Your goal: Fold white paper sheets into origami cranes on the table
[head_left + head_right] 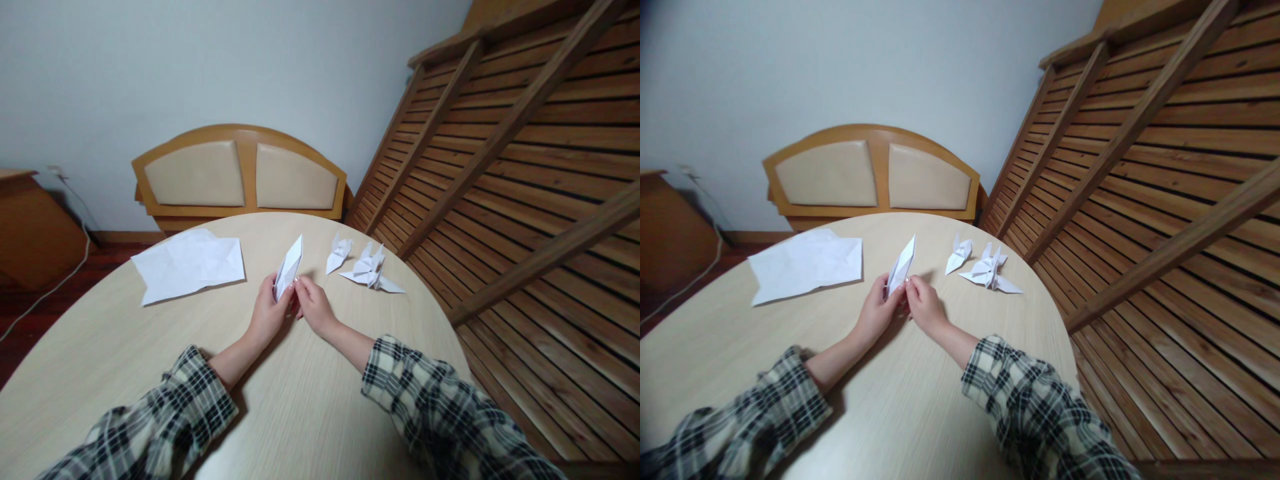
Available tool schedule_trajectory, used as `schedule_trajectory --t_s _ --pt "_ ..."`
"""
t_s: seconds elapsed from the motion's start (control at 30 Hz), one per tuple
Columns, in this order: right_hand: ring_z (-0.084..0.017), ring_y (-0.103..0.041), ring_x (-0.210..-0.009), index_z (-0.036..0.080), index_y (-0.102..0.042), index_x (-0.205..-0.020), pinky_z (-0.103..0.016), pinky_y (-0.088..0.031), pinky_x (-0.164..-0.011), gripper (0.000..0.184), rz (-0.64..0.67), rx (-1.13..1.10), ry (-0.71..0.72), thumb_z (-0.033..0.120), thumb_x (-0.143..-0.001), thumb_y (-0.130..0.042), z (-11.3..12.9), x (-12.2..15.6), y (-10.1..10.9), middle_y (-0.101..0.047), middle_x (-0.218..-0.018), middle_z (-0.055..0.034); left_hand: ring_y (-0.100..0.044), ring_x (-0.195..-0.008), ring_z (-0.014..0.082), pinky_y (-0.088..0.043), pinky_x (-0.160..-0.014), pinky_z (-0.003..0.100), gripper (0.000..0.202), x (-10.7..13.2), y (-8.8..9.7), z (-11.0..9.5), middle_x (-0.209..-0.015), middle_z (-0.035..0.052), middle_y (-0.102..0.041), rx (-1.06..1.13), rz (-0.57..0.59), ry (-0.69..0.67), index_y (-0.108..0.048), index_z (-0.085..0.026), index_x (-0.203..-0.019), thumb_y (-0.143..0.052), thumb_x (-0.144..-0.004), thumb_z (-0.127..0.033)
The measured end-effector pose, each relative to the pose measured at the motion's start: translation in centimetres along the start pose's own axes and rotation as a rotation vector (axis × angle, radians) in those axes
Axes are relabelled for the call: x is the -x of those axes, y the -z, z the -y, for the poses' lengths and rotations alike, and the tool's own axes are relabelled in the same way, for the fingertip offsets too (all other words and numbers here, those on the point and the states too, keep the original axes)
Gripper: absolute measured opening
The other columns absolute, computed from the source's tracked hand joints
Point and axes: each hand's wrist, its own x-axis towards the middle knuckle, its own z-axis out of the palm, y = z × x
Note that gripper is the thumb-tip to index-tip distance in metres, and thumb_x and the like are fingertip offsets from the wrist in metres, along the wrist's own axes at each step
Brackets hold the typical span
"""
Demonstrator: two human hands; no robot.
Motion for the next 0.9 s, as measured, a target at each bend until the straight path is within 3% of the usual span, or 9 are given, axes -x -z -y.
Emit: schedule_trajectory --t_s 0.13,0.3,0.53,0.67,0.77,0.9 --pt "-0.012 -0.056 -0.050 0.022 -0.049 -0.083 -0.023 -0.047 -0.040 0.028 -0.058 -0.006 0.022 0.045 -0.097 -0.041 -0.4 -1.7 -0.2 -0.056 -0.069 0.0022 -0.058 -0.111 0.0270 -0.046 -0.098 0.044 0.040 -1.5 -0.6 0.7 -0.117 0.0141 -0.062 -0.023 -0.109 -0.072 -0.053 -0.015 -0.120 -0.056 -0.091 -0.041" --pt "-0.012 -0.054 -0.047 0.022 -0.052 -0.081 -0.023 -0.047 -0.040 0.023 -0.103 -0.072 -0.021 0.044 -0.091 -0.050 -1.0 -2.4 0.0 -0.054 -0.062 0.0042 -0.059 -0.108 0.0253 -0.046 -0.097 0.043 0.033 -2.3 -0.8 0.7 -0.114 0.0125 -0.064 -0.004 -0.034 -0.145 -0.055 -0.016 -0.118 -0.053 -0.092 -0.037" --pt "-0.009 -0.054 -0.047 0.019 -0.058 -0.081 -0.021 -0.047 -0.044 0.025 -0.008 -0.182 -0.090 0.044 -0.087 -0.055 -0.5 -2.8 0.9 -0.057 -0.062 0.0042 -0.061 -0.096 0.0215 -0.049 -0.088 0.036 0.034 -2.1 -0.1 0.3 -0.104 0.0076 -0.065 0.133 -0.001 -0.073 -0.056 -0.017 -0.113 -0.052 -0.091 -0.043" --pt "-0.010 -0.055 -0.050 0.020 -0.054 -0.075 -0.021 -0.047 -0.048 0.027 0.087 -0.174 -0.094 0.042 -0.089 -0.055 -0.4 -2.6 1.1 -0.056 -0.060 0.0038 -0.060 -0.083 0.0202 -0.050 -0.076 0.033 0.031 -2.2 0.4 0.3 -0.088 0.0024 -0.063 0.137 -0.032 0.039 -0.057 -0.021 -0.098 -0.043 -0.094 -0.048" --pt "-0.011 -0.054 -0.053 0.020 -0.051 -0.072 -0.022 -0.045 -0.050 0.027 0.125 -0.156 -0.080 0.040 -0.090 -0.055 -0.6 -2.5 1.0 -0.055 -0.060 0.0037 -0.058 -0.078 0.0195 -0.049 -0.071 0.031 0.031 -2.3 0.6 0.2 -0.084 0.0014 -0.063 0.197 -0.026 0.071 -0.058 -0.020 -0.096 -0.052 -0.089 -0.050" --pt "-0.012 -0.051 -0.057 0.021 -0.049 -0.073 -0.023 -0.041 -0.053 0.027 0.071 -0.108 -0.039 0.040 -0.092 -0.050 -1.2 -2.5 1.0 -0.052 -0.062 0.0039 -0.054 -0.065 0.0159 -0.043 -0.059 0.027 0.035 -2.4 0.9 0.0 -0.072 -0.0004 -0.061 0.286 0.068 0.108 -0.065 -0.018 -0.088 -0.063 -0.080 -0.052"
